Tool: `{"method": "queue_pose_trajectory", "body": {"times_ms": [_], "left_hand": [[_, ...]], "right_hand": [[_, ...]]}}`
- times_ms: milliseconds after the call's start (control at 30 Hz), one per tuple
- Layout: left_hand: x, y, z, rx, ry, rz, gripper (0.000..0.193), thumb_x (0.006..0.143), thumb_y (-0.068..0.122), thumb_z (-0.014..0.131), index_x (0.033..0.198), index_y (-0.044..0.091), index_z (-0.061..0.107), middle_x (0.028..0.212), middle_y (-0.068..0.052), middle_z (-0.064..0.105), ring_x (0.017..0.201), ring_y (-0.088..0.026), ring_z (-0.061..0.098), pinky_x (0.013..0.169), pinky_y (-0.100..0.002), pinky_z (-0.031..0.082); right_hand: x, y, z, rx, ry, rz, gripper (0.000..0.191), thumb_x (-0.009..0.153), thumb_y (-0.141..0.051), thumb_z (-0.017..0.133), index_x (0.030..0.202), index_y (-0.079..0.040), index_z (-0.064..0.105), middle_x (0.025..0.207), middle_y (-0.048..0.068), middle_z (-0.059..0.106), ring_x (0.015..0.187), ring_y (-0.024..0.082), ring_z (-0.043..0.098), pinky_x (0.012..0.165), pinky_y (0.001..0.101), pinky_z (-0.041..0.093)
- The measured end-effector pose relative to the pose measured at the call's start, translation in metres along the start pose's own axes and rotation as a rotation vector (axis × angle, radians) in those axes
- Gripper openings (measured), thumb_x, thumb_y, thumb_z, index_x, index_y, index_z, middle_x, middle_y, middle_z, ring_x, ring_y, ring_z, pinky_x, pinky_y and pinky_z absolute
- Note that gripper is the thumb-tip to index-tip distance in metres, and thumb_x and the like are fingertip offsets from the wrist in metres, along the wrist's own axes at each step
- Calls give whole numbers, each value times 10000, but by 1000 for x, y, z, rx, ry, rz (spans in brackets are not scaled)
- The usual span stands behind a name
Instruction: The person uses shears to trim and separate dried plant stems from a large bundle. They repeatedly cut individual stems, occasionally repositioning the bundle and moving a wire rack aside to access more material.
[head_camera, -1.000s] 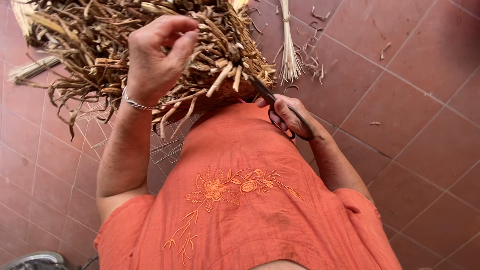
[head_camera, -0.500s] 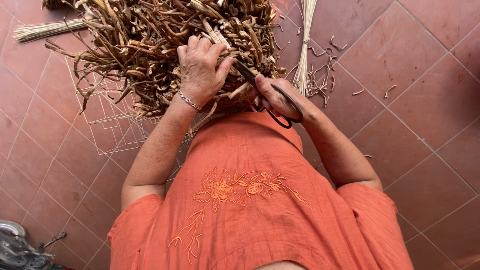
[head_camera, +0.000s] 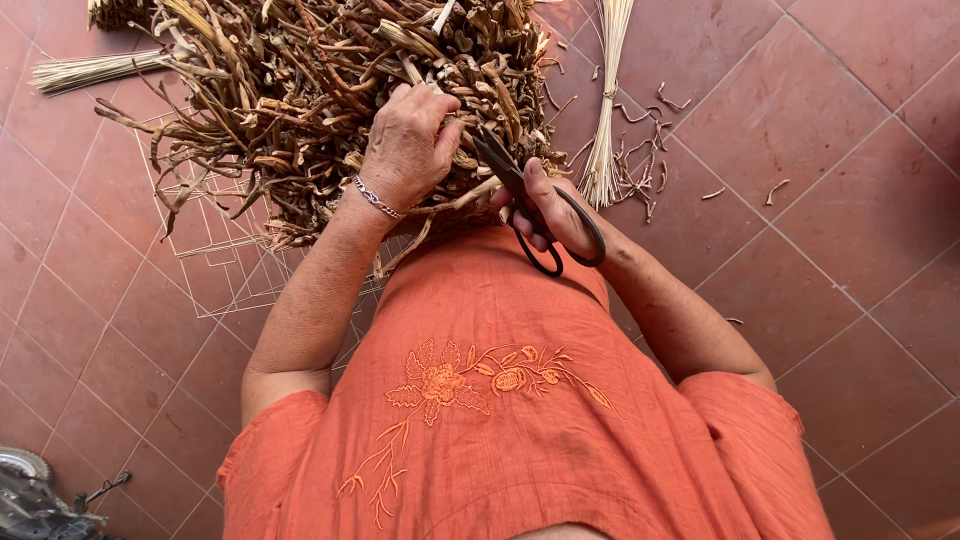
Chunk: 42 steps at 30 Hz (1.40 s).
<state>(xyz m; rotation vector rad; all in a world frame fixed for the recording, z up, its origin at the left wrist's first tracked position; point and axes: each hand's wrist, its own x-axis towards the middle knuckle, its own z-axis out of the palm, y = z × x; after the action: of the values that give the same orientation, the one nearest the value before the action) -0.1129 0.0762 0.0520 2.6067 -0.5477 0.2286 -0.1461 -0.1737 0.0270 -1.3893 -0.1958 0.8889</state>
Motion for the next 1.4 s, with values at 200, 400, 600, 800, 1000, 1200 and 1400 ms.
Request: {"method": "queue_pose_trajectory", "body": {"times_ms": [200, 400, 600, 800, 1000, 1200, 1400], "left_hand": [[-5, -5, 2, -16, -10, -62, 118, 928, 77, 788, 907, 23, 686, 880, -106, 673, 851, -282, 649, 787, -416, 538], [-16, 2, 5, 5, 63, -39, 103, 932, 63, 784, 901, 26, 693, 842, -97, 675, 795, -263, 647, 730, -386, 543], [-18, 6, 3, -83, 146, -47, 68, 930, 41, 780, 929, 17, 717, 877, -95, 700, 826, -249, 666, 730, -367, 553], [-20, 7, 8, -90, 156, -3, 60, 933, 5, 780, 933, 19, 722, 910, -84, 711, 839, -215, 666, 721, -336, 577], [-30, 16, 4, -52, 184, 84, 103, 906, -70, 762, 979, -19, 711, 975, -115, 698, 899, -251, 662, 765, -342, 592], [-36, 19, 3, -164, 267, 0, 114, 907, -51, 779, 993, 1, 726, 993, -99, 718, 922, -235, 683, 783, -338, 592], [-43, 7, 6, -429, 245, -289, 102, 964, 34, 778, 1061, 46, 750, 1002, -51, 761, 902, -132, 722, 795, -255, 608]], "right_hand": [[18, -3, 7, -128, 19, 62, 915, 955, -768, 197, 1018, -9, 705, 617, 4, 551, 479, 93, 530, 450, 265, 448], [30, 0, 11, -166, 13, 91, 931, 916, -802, 195, 1041, -36, 709, 642, 1, 560, 501, 90, 560, 463, 265, 483], [23, -11, 8, -124, -54, 142, 980, 888, -836, 169, 1050, -36, 713, 649, -2, 546, 496, 92, 546, 430, 261, 423], [36, -20, 5, -73, -96, 184, 1018, 862, -859, 158, 1053, -27, 714, 650, 0, 568, 501, 92, 554, 425, 250, 410], [44, -12, 3, -31, -61, 182, 973, 905, -823, 183, 1003, -10, 707, 623, -3, 531, 479, 92, 510, 425, 253, 434], [43, 10, 12, -133, 23, -15, 855, 1011, -715, 235, 878, -16, 709, 526, 0, 474, 425, 94, 434, 391, 275, 378], [37, 5, 6, -107, -25, 27, 853, 980, -737, 218, 935, -46, 717, 576, -23, 501, 455, 76, 469, 410, 254, 408]]}}
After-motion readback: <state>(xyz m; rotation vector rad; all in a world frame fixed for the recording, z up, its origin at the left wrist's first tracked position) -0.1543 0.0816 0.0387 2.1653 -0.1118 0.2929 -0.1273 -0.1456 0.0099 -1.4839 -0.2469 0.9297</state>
